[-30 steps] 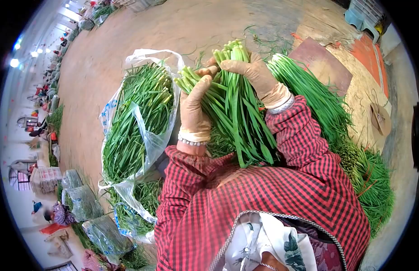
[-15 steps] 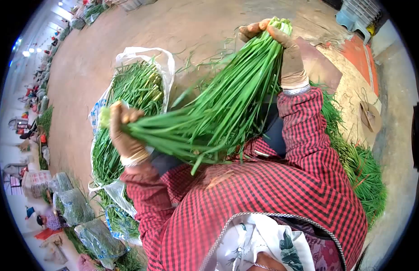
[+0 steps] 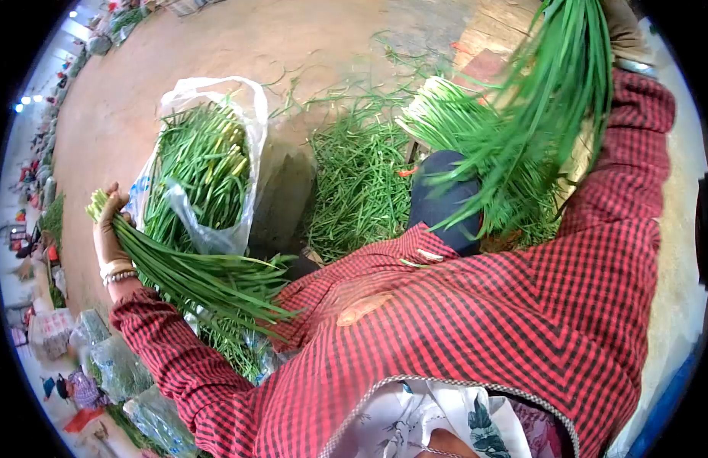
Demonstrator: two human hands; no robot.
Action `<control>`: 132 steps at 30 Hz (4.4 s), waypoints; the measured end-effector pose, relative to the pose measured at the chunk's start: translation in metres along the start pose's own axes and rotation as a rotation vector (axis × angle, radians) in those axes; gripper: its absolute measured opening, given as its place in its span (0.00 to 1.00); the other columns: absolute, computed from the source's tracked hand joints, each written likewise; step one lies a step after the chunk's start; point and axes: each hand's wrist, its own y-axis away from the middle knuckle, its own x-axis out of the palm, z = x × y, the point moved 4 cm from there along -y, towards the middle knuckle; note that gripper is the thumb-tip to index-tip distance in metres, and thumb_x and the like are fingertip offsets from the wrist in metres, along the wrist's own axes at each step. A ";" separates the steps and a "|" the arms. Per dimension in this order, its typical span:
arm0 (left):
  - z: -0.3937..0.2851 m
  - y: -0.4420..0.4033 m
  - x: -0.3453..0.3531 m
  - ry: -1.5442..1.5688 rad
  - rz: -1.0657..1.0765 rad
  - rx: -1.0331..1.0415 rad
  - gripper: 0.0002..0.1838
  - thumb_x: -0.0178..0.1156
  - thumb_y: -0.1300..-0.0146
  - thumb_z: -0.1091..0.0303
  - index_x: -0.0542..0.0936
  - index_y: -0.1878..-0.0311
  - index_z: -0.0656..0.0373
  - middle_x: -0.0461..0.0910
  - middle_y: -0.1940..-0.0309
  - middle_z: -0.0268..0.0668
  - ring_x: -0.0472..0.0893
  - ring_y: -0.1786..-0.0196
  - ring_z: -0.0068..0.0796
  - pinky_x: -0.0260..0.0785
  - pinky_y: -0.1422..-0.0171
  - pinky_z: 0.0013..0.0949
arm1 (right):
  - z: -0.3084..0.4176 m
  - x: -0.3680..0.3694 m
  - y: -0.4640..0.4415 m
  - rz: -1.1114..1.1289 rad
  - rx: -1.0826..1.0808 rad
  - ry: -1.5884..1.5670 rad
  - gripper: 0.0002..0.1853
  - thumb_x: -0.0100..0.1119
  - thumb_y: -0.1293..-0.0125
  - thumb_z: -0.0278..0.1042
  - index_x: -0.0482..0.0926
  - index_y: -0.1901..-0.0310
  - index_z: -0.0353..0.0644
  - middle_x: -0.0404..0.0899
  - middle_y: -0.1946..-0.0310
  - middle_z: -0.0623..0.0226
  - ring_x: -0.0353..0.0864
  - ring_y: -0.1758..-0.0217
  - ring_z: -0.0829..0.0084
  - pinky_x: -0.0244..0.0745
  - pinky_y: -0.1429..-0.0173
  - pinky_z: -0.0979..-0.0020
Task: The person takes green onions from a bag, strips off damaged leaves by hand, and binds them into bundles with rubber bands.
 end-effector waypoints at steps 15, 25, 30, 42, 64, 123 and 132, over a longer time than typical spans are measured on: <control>-0.013 0.019 0.101 -1.333 -0.522 0.828 0.26 0.66 0.42 0.68 0.74 0.39 0.58 0.73 0.41 0.45 0.75 0.42 0.40 0.66 0.37 0.39 | -0.277 0.080 0.080 0.172 0.308 1.297 0.30 0.62 0.46 0.49 0.74 0.45 0.39 0.74 0.49 0.54 0.74 0.43 0.53 0.68 0.39 0.59; 0.076 0.130 0.404 -0.703 0.784 0.751 0.17 0.65 0.42 0.66 0.79 0.49 0.60 0.78 0.46 0.45 0.76 0.41 0.42 0.66 0.35 0.40 | -0.264 0.009 0.081 0.475 0.580 0.559 0.63 0.66 0.49 0.67 0.39 0.27 0.32 0.56 0.31 0.39 0.58 0.27 0.53 0.54 0.26 0.64; 0.166 0.161 0.464 -0.623 0.914 0.555 0.15 0.64 0.39 0.59 0.80 0.53 0.57 0.81 0.57 0.42 0.79 0.53 0.42 0.71 0.47 0.38 | -0.296 -0.014 0.121 0.472 0.585 0.740 0.60 0.57 0.48 0.76 0.50 0.29 0.31 0.71 0.41 0.39 0.70 0.36 0.52 0.63 0.32 0.64; 0.143 0.153 0.578 -0.654 0.803 1.161 0.21 0.51 0.34 0.56 0.76 0.43 0.56 0.79 0.50 0.39 0.75 0.43 0.40 0.56 0.31 0.46 | -0.263 0.023 0.161 0.137 0.139 0.695 0.34 0.65 0.48 0.48 0.72 0.42 0.36 0.77 0.48 0.51 0.75 0.42 0.58 0.68 0.36 0.63; 0.152 0.110 0.498 -0.329 0.553 0.648 0.22 0.64 0.45 0.74 0.76 0.45 0.58 0.73 0.43 0.42 0.70 0.37 0.37 0.58 0.30 0.38 | -0.274 0.024 0.104 0.298 0.467 0.322 0.36 0.61 0.39 0.58 0.70 0.39 0.36 0.73 0.41 0.56 0.70 0.36 0.65 0.63 0.33 0.67; 0.161 0.125 0.457 -0.195 0.493 0.757 0.04 0.57 0.37 0.76 0.78 0.59 0.61 0.79 0.60 0.39 0.77 0.54 0.33 0.68 0.45 0.35 | -0.331 -0.078 0.093 -0.069 0.167 0.972 0.21 0.59 0.39 0.51 0.80 0.53 0.45 0.81 0.56 0.55 0.79 0.52 0.53 0.72 0.47 0.59; 0.280 0.158 0.448 -0.074 0.922 -0.346 0.18 0.66 0.38 0.58 0.79 0.52 0.61 0.82 0.64 0.31 0.75 0.64 0.19 0.69 0.56 0.24 | -0.362 -0.044 0.084 0.389 0.886 1.127 0.25 0.58 0.40 0.52 0.83 0.56 0.34 0.81 0.54 0.47 0.81 0.50 0.52 0.73 0.45 0.59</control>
